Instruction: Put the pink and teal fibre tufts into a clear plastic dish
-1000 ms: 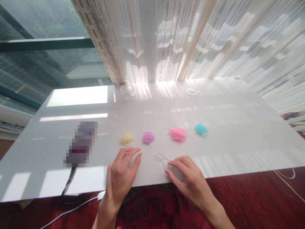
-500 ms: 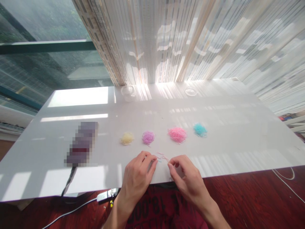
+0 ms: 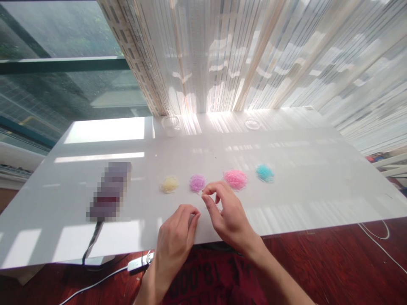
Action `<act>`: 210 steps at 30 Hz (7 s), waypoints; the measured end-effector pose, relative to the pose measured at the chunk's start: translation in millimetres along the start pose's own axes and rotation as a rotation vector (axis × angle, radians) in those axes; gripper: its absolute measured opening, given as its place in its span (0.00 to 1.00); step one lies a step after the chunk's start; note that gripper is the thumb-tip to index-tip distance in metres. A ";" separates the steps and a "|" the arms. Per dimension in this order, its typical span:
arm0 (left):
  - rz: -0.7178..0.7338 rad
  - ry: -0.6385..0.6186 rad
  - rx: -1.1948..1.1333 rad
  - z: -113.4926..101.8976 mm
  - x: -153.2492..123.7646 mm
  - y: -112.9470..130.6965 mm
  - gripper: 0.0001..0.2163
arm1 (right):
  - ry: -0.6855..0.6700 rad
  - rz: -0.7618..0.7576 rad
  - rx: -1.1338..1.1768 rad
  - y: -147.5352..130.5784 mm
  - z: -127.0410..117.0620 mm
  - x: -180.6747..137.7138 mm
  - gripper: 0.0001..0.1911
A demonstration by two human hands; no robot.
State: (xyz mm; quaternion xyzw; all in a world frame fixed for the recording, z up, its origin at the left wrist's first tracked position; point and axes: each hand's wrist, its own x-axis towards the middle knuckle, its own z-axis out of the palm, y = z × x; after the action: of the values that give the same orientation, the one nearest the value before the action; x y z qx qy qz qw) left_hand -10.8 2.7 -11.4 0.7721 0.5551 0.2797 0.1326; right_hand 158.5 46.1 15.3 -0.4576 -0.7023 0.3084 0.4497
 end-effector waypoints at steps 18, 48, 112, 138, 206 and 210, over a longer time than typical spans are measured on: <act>-0.426 0.187 -0.276 -32.9 -21.5 -22.0 0.12 | -0.161 -0.225 -0.225 1.6 25.0 45.3 0.09; -0.067 0.120 -0.322 -20.4 1.3 6.3 0.07 | 0.187 0.052 -0.214 19.3 -73.0 -19.7 0.06; -0.472 0.237 -0.139 -6.1 68.9 -5.1 0.08 | 0.047 0.070 -0.074 25.9 -23.1 -38.2 0.06; 0.019 -0.024 0.070 20.1 26.6 7.5 0.07 | -0.036 0.059 -0.383 33.1 -27.7 -61.3 0.04; -0.227 -0.126 -0.326 31.4 112.7 52.0 0.07 | 0.464 0.243 -0.257 75.7 -50.3 -6.1 0.12; -0.211 -0.028 -0.355 15.6 81.3 44.4 0.10 | 0.392 0.132 -0.323 77.1 -47.6 -6.5 0.16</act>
State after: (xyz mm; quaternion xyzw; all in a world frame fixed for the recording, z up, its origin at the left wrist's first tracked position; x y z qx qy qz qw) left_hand 51.5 64.6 22.0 0.6779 0.5729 0.3469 0.3031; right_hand 231.3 71.3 -32.7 -0.6192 -0.6107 0.1266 0.4772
